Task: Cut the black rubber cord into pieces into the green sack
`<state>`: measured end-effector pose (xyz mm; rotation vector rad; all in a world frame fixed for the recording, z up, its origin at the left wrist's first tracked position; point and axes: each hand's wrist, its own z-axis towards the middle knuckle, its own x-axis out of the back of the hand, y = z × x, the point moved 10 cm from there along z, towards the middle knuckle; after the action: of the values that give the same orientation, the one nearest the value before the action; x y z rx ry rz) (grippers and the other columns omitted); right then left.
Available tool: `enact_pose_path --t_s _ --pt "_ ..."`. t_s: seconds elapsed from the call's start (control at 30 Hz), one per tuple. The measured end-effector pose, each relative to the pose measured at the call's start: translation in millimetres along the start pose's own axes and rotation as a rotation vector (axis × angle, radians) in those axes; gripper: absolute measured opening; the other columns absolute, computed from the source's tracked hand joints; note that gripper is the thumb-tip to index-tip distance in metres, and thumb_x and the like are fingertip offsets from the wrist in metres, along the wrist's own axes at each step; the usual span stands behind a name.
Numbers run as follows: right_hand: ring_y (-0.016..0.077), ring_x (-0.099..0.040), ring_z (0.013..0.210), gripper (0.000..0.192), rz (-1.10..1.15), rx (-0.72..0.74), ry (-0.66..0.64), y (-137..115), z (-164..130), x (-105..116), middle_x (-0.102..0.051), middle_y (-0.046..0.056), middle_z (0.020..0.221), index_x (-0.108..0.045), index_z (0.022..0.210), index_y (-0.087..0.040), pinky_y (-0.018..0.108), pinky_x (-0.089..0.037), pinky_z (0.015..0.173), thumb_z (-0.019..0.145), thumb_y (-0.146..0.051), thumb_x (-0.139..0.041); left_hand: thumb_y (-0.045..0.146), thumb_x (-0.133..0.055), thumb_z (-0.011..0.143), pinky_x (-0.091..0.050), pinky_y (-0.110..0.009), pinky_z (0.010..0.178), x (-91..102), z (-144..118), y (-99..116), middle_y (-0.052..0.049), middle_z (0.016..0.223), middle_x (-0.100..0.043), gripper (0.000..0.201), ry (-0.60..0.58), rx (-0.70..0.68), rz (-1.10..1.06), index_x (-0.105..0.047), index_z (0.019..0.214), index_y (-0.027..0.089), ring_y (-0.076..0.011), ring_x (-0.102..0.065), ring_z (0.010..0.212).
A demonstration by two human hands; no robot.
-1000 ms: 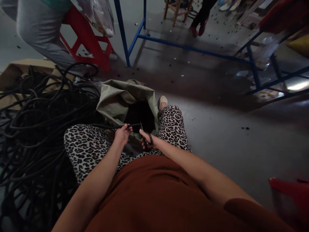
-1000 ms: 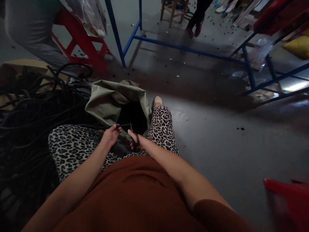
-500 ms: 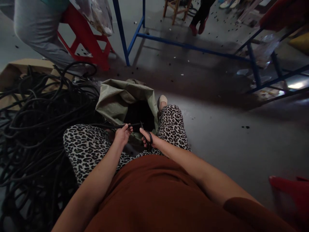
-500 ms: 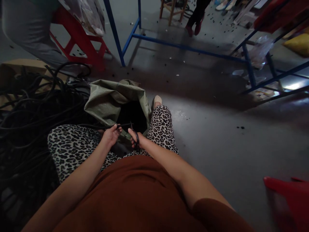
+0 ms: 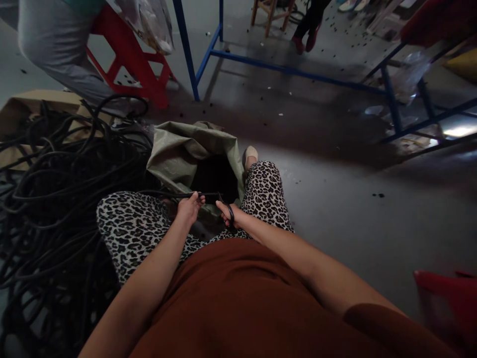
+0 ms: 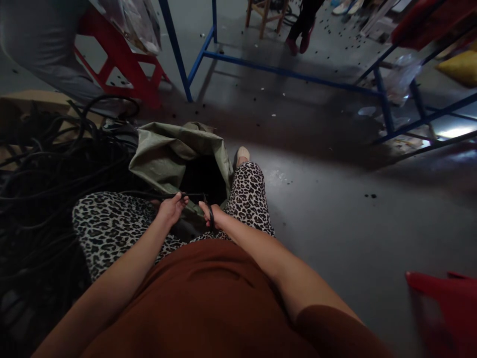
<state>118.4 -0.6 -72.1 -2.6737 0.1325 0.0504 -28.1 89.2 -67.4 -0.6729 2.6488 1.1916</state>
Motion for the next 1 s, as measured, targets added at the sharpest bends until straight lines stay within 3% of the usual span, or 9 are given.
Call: enact_pose_path --t_s 0.27,0.5,0.6,1.0 --pt "0.006 -0.037 0.027 0.044 -0.07 0.043 0.04 -2.0 3.8 4.9 -0.042 -0.005 0.042 -0.052 0.072 -0.014 0.015 -0.029 0.026 0.088 -0.055 -0.051 0.01 -0.062 0.076 -0.049 -0.026 0.062 0.9 1.3 3.5 -0.005 0.07 -0.062 0.005 -0.005 -0.015 -0.027 -0.057 0.076 0.009 -0.0124 -0.062 0.061" --pt "0.0119 -0.05 0.033 0.062 -0.077 -0.101 -0.166 7.5 -13.9 -12.8 -0.05 0.0 0.048 -0.05 0.073 -0.014 0.018 -0.035 0.029 0.088 -0.07 -0.028 0.009 -0.064 0.073 -0.05 -0.027 0.062 1.6 4.1 10.9 -0.003 0.073 -0.064 0.008 -0.002 -0.041 -0.113 -0.057 0.077 0.012 -0.0124 -0.062 0.063" --pt "0.012 -0.052 0.035 0.063 -0.08 -0.097 -0.214 5.4 -18.4 -17.8 -0.052 0.001 0.051 -0.05 0.074 -0.013 0.018 -0.035 0.031 0.088 -0.07 -0.027 0.008 -0.062 0.074 -0.05 -0.027 0.062 0.2 4.0 10.6 -0.003 0.074 -0.063 0.006 -0.012 -0.043 -0.111 -0.058 0.076 0.011 -0.0124 -0.062 0.063" --pt "0.0115 -0.052 0.035 0.063 -0.059 -0.058 -0.183 1.8 -8.3 -15.3 -0.053 0.001 0.05 -0.051 0.074 -0.014 0.017 -0.031 0.03 0.087 -0.071 -0.027 0.01 -0.062 0.075 -0.05 -0.028 0.064 -9.4 -3.7 1.1 -0.005 0.075 -0.064 0.007 -0.084 0.028 -0.063 -0.057 0.079 0.012 -0.0131 -0.062 0.065"
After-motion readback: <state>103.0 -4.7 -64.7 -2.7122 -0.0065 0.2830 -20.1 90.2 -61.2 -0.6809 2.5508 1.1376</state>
